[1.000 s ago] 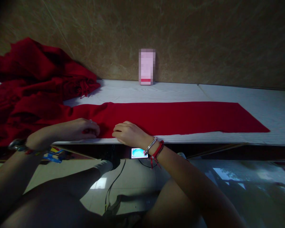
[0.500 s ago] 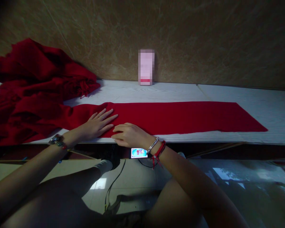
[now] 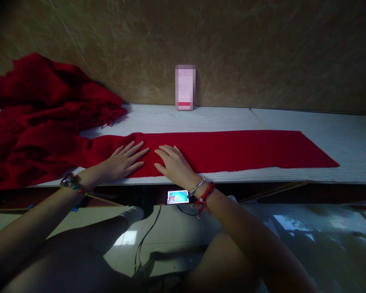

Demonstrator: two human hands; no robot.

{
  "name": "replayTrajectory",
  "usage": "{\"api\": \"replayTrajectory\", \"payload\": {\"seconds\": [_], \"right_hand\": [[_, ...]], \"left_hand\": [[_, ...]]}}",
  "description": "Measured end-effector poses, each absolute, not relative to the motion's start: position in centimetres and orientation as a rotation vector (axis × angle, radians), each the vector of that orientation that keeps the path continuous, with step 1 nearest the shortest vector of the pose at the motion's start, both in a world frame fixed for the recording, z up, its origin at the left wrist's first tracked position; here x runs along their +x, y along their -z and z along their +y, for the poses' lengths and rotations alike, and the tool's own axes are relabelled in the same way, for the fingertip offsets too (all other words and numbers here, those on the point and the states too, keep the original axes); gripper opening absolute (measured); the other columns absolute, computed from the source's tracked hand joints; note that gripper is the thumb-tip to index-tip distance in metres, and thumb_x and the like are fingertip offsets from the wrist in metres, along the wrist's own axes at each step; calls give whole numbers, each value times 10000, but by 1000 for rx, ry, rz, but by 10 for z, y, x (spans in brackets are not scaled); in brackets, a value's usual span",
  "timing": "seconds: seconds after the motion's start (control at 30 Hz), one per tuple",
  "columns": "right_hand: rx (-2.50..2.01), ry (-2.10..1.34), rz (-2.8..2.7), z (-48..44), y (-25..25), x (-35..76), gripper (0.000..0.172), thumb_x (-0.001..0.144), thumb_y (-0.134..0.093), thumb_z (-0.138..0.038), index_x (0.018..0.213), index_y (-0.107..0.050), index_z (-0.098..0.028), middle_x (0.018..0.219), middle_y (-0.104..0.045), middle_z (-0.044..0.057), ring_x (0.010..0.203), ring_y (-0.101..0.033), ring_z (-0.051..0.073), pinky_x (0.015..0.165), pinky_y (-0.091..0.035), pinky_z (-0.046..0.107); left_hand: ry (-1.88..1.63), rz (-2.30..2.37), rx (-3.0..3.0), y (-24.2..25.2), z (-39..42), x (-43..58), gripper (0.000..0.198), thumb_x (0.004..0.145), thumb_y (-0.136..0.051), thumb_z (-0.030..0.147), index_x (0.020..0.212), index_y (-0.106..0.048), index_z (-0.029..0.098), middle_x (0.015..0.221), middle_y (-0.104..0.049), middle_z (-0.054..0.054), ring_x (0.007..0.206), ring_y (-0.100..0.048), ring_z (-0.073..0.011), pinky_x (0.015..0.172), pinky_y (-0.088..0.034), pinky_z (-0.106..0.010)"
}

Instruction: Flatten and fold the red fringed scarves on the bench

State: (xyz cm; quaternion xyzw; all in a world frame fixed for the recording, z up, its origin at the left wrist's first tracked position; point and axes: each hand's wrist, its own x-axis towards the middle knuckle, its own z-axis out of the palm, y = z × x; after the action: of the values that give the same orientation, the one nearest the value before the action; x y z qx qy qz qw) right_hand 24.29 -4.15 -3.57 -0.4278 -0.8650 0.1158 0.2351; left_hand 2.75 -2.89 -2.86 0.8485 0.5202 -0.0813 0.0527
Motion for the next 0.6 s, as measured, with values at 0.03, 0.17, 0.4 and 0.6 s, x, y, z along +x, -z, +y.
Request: {"api": "replayTrajectory", "payload": {"seconds": [0.03,0.17,0.4,0.6], "right_hand": [[-1226,-294,-2386,-42,36,242,441,855,-556,-251,1275,-530,-117,1371,-496,162,1303,-406,245,1104,-278,493],[-1273,-263,-2488,-44,38,241,478,875,-538,-318,1314,-499,-133,1416,-444,166,1337,-353,279,1096,-266,529],[-907,-221,-2722,-46,30,254,317,871,-564,-275,1159,-633,-161,1285,-590,111,1245,-480,214,1065,-368,418],[-800,-4,-2757,-53,26,257,219,888,-527,-209,1032,-683,-157,1126,-679,96,1094,-590,188,975,-465,381]], "left_hand": [[259,1583,2574,28,-29,28,564,950,-209,472,1474,-171,267,1565,-73,-81,1418,-64,-333,1089,-190,-551],[231,1559,2596,28,-29,27,575,944,-221,493,1471,-182,269,1563,-82,-81,1416,-77,-338,1083,-204,-557],[204,1562,2583,30,-28,24,566,942,-249,480,1468,-194,278,1564,-97,-65,1416,-93,-329,1093,-198,-540],[122,1455,2641,28,-25,26,564,938,-236,496,1456,-242,273,1568,-92,-48,1425,-59,-292,1116,-144,-514]]}}
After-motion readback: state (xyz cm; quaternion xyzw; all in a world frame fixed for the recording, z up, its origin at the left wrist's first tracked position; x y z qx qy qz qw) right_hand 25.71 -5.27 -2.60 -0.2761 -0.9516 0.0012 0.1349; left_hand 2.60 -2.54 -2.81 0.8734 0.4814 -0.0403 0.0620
